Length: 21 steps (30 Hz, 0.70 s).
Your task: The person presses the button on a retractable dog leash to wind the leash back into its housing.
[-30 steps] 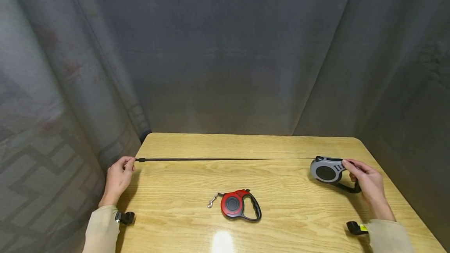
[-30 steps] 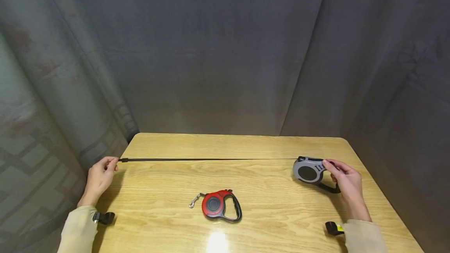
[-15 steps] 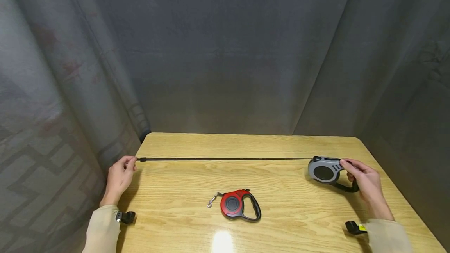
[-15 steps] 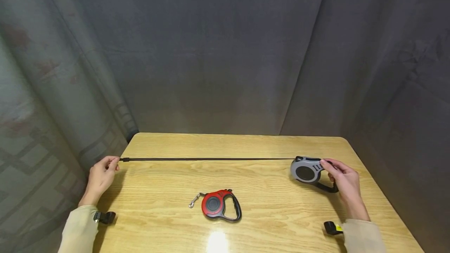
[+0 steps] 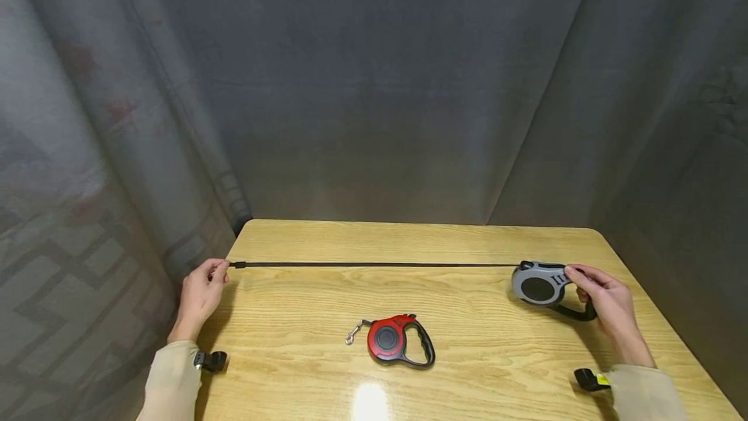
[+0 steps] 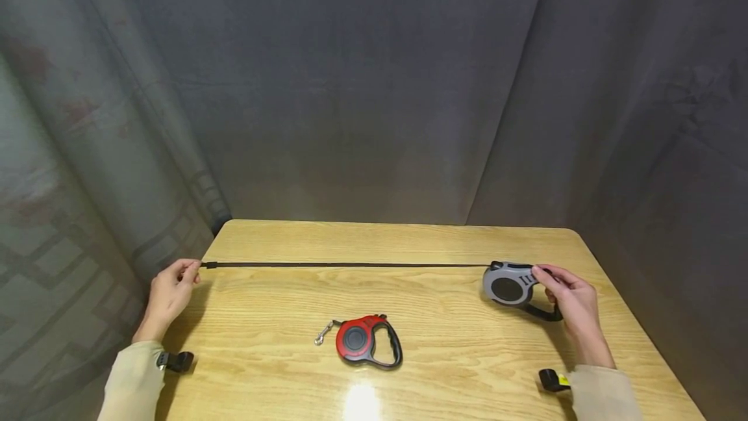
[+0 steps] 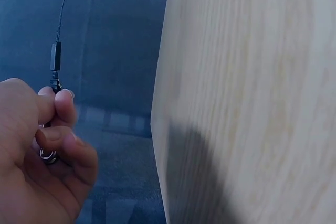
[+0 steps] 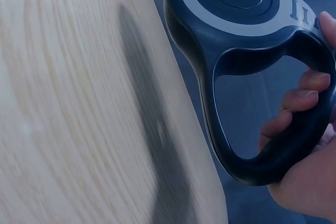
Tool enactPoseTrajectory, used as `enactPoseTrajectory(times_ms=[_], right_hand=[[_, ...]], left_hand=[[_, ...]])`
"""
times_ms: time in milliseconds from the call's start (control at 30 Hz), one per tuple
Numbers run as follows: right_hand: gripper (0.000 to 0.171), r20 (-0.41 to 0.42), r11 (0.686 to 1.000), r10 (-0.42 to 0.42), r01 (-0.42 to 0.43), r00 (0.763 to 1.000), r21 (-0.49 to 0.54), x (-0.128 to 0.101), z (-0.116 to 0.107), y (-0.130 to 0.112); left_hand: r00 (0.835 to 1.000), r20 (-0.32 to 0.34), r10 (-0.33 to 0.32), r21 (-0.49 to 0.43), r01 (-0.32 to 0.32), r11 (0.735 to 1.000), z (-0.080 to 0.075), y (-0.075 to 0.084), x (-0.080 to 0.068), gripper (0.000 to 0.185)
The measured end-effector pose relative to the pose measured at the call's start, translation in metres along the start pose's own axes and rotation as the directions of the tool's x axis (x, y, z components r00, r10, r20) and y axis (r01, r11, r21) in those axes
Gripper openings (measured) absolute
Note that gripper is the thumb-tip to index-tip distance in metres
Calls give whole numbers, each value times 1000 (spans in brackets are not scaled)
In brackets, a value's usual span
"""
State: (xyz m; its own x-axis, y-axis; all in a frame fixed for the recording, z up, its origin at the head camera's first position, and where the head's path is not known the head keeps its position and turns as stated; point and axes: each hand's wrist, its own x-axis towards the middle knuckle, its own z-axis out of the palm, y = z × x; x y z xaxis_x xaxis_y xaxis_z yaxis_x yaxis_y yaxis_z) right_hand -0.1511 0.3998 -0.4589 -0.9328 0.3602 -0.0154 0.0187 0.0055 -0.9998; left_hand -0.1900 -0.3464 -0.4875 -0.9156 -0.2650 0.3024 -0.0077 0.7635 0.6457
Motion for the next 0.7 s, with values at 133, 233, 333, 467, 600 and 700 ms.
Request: enactPoseTrajectory(times_ms=[133,233,333,467,600,700], right_hand=[[14,2,1000,2,-2,1000,-16,-1,1,-1],[13,2,1000,4,-3,1000,-22,-2,2,-2],[13,7,999,2,-2,1000,-36,-4,3,-2],[14,18,998,-4,5,1000,-55,-5,4,-3],[17,18,998,0,1,1000,-56,-6,5,-3],[17,17,999,7,-6,1000,-50,-6,5,-3]], left_hand=[[1000,-2,15,-11,-15,1000,1,3,1,32],[1000,-7,22,-19,-22,1000,0,6,1,31],[1000,-9,29,-33,-29,999,0,8,1,30],[999,-4,35,-42,-35,998,0,9,1,29],[999,3,35,-37,-35,999,1,8,0,31],[999,8,33,-31,-33,999,1,7,-1,31]])
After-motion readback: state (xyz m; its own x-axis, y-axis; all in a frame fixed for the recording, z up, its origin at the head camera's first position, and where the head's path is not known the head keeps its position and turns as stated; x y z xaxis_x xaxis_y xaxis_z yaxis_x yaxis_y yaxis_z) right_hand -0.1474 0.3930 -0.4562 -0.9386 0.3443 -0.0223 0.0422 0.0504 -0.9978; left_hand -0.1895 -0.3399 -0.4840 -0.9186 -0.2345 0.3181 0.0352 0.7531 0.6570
